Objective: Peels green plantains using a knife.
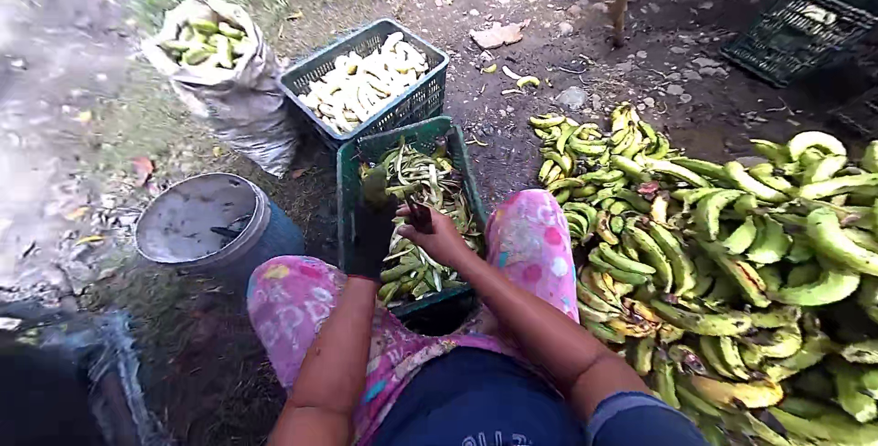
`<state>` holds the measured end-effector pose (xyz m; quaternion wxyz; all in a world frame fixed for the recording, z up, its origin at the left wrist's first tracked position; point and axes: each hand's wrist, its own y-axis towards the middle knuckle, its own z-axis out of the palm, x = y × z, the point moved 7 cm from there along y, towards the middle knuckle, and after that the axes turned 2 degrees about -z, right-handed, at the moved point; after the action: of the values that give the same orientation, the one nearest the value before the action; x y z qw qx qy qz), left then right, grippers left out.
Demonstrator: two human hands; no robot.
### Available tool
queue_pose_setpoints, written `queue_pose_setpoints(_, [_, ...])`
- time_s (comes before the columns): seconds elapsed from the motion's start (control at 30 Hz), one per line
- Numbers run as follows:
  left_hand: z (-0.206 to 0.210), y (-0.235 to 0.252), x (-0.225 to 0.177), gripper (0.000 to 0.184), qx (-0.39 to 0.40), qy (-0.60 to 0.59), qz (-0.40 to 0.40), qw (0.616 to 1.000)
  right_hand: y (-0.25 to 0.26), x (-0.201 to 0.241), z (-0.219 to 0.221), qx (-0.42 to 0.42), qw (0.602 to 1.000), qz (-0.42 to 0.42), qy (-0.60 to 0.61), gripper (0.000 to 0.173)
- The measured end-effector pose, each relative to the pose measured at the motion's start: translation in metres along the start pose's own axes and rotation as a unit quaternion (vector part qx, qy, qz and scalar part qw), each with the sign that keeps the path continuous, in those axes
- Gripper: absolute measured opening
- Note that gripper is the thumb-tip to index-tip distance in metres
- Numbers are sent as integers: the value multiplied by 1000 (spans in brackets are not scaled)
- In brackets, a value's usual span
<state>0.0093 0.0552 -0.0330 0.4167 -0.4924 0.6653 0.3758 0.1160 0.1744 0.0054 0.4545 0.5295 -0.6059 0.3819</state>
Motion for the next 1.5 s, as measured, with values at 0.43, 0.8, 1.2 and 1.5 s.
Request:
queue_pose_setpoints(0.43, [-32, -2, -3, 63, -39, -216, -69, 973, 10, 58, -22, -145, 977, -138, 68, 57])
queue_pose_setpoints(0.8, [-42, -11, 21, 41, 59, -227, -105, 967, 26, -64, 8, 61, 985, 139, -81, 51])
queue_pose_setpoints(1.2, [4, -34, 9, 39, 122, -139, -124, 975, 63, -42, -47, -31, 925, -11, -379, 53])
queue_pose_setpoints(1.5, [-9, -20, 20, 44, 95, -244, -97, 960, 32, -26, -42, 0, 968, -60, -245, 53])
